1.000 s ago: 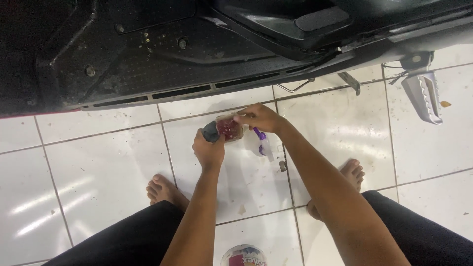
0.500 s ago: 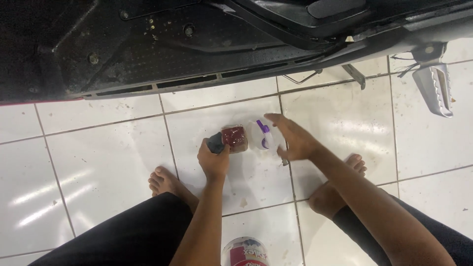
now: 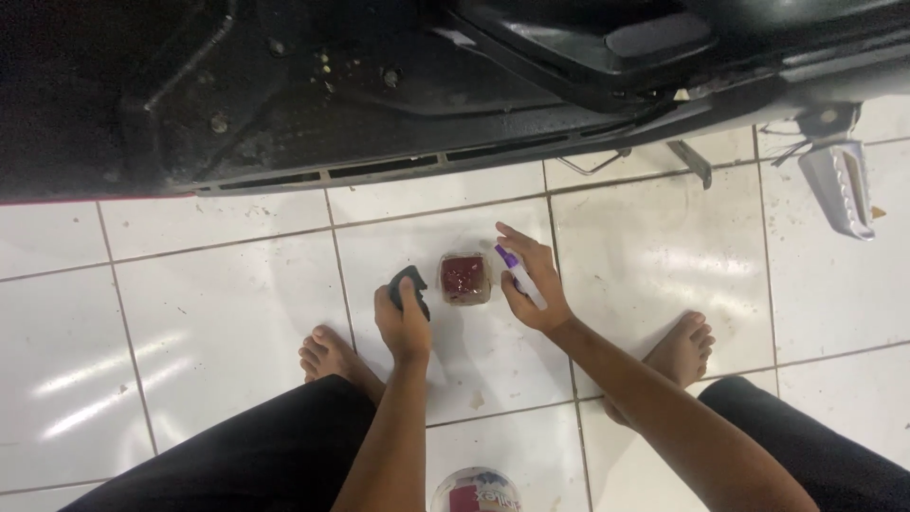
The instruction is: The person sprays a cleaning solution onto the lower body panels of a red scooter and wipes the surfaces with a black cloth. The person cleans the footrest area, the side panels, and the area beneath the seat.
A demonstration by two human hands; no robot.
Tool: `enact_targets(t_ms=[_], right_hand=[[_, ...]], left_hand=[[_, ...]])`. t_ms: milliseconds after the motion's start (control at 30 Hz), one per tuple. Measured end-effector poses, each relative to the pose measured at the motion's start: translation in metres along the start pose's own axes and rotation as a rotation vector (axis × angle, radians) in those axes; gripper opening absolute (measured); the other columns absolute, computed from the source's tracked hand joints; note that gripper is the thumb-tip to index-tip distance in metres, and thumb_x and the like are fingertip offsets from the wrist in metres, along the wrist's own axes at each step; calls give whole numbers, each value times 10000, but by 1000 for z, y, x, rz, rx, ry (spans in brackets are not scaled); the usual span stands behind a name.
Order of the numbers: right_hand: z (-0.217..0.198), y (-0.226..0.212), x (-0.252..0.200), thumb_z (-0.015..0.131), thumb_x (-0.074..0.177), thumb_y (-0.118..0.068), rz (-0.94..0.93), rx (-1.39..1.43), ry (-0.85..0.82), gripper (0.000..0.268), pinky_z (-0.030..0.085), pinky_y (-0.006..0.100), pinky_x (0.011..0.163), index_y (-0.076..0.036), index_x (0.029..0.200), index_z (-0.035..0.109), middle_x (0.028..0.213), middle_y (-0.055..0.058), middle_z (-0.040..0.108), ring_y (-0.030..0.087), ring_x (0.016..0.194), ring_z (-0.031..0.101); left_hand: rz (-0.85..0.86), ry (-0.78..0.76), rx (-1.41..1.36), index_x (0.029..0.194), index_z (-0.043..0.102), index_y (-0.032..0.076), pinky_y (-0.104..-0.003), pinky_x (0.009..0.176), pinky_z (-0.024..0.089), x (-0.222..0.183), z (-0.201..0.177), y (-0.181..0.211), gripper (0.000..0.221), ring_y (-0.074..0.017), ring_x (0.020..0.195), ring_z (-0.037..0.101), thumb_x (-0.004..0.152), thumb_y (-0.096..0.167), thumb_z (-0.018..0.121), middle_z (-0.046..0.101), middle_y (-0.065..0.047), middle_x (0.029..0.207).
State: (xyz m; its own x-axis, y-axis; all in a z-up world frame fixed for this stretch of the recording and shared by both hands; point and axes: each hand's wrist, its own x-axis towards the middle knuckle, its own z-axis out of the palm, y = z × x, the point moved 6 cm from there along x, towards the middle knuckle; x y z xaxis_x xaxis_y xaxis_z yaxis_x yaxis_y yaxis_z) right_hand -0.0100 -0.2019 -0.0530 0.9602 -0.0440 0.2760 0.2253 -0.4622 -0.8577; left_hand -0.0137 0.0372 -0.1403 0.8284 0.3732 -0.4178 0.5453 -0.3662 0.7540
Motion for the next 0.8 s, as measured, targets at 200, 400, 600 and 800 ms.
enact_targets(t_ms=[200, 400, 600, 800], right_hand=[[-4, -24, 20, 565, 841, 61, -151, 69, 40, 439, 520, 432, 999, 7, 1255, 699, 1247, 167, 728, 347, 1134, 686], [-25, -61, 30, 558, 797, 88, -126, 22, 41, 397, 523, 421, 982, 0, 1140, 737, 1148, 149, 776, 312, 1076, 719], [-40, -145, 62, 593, 788, 92, -93, -27, 3, 415, 510, 425, 971, -25, 1159, 736, 1107, 131, 772, 344, 1047, 704], [-41, -215, 103, 551, 759, 108, 89, 150, -66, 477, 505, 454, 1030, -40, 1183, 711, 1116, 157, 763, 327, 1122, 710]], left_hand=[[-136, 96, 110, 1115, 517, 113, -385, 738, 522, 38, 16, -69, 257, -223, 864, 572, 975, 327, 484, 480, -61, 989], [-326, -106, 137, 1299, 514, 3, -355, 676, 627, 22, 29, -54, 445, -227, 821, 695, 943, 259, 592, 484, -142, 1089], [-421, 76, 197, 1325, 475, 163, -523, 1051, 245, 23, 13, -31, 379, -293, 1267, 297, 1039, 410, 504, 386, -90, 1291], [-239, 308, -310, 1061, 544, 242, -524, 1074, 302, 35, -30, 93, 166, -279, 1201, 540, 1043, 333, 407, 612, -15, 1144]])
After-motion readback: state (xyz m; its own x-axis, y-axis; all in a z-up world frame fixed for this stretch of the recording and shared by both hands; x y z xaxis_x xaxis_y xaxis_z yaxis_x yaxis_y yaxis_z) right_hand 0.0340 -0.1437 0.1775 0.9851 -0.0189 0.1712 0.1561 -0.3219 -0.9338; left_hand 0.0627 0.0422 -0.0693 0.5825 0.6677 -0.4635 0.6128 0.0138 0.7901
